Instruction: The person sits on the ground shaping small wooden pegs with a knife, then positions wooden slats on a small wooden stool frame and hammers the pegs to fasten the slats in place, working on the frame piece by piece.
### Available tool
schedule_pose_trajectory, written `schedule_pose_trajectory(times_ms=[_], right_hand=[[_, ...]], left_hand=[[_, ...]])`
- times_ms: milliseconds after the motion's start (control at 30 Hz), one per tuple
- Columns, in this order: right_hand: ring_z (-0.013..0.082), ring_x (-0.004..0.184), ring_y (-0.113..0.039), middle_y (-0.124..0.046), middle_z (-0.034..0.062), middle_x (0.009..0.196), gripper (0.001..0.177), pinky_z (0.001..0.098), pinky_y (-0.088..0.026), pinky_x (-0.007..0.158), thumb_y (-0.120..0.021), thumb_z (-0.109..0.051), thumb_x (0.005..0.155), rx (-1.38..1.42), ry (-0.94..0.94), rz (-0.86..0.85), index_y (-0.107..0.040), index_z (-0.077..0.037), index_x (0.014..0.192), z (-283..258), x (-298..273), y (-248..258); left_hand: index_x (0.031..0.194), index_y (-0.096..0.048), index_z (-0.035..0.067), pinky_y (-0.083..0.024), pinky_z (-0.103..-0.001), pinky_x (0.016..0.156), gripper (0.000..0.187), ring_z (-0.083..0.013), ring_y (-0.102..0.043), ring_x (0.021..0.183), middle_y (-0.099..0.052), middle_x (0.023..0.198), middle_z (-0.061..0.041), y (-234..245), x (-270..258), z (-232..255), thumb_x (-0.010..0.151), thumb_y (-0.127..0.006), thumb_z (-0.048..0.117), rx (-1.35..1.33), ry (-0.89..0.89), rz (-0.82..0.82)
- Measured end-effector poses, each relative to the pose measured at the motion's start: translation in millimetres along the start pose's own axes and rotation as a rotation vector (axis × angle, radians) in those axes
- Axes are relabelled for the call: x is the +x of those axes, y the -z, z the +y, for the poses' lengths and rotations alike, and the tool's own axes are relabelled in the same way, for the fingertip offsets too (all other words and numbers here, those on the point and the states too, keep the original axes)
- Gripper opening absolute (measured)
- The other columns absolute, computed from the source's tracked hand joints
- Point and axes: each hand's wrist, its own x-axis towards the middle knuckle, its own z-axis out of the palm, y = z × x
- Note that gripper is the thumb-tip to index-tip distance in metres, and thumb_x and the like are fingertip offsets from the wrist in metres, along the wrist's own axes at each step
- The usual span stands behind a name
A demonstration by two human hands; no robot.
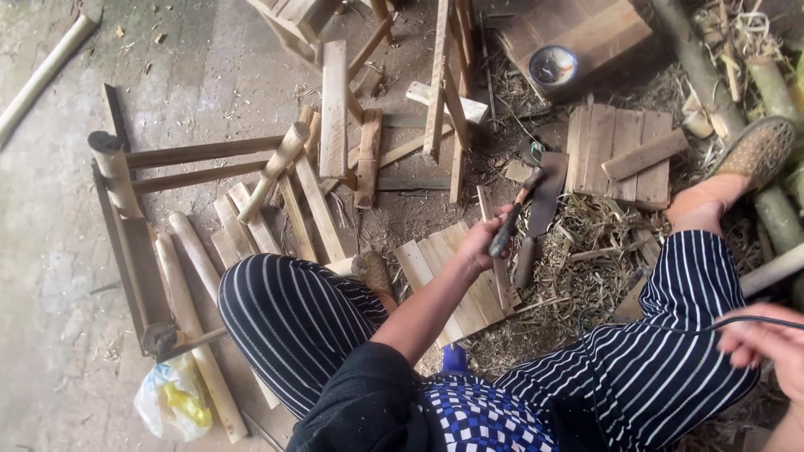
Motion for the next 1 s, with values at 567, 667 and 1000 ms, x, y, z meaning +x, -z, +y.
schedule_pose_trajectory(times_ms=[567, 667, 1000], right_hand=[[0.0346, 0.074, -0.070, -0.066, 0.0248, 0.094, 0.039, 0.0505, -0.062, 0.063, -0.073, -0.005, 0.080, 0.474, -0.494, -0.164, -0.061, 0.002, 0.117, -98.8, 96.6, -266.2], [0.0410, 0.075, -0.073, -0.070, 0.0308, 0.093, 0.037, 0.0582, -0.061, 0.065, -0.065, 0.012, 0.075, 0.595, -0.574, -0.168, -0.059, 0.003, 0.110, -61.1, 104.2, -258.6], [0.0333, 0.067, -0.073, -0.071, 0.0268, 0.091, 0.068, 0.0453, -0.062, 0.052, -0.070, 0.006, 0.082, 0.508, -0.619, -0.275, -0.046, 0.001, 0.146, -41.3, 143.3, -275.9]], left_hand=[[0.139, -0.061, 0.024, -0.044, -0.021, 0.030, 0.055, -0.0172, -0.064, 0.044, -0.071, 0.078, -0.013, 37.3, 46.8, -79.6, 0.088, -0.078, 0.017, 0.469, -0.136, -0.001], [0.133, -0.064, 0.019, -0.045, -0.022, 0.034, 0.043, -0.0165, -0.066, 0.049, -0.072, 0.079, -0.012, 63.5, 60.5, -83.0, 0.092, -0.072, 0.024, 0.658, -0.109, 0.114], [0.142, -0.061, 0.022, -0.060, -0.035, 0.048, 0.064, -0.0255, -0.071, 0.061, -0.073, 0.093, -0.016, 124.0, 56.6, -34.4, 0.081, -0.078, 0.034, 1.125, -0.146, 0.460]])
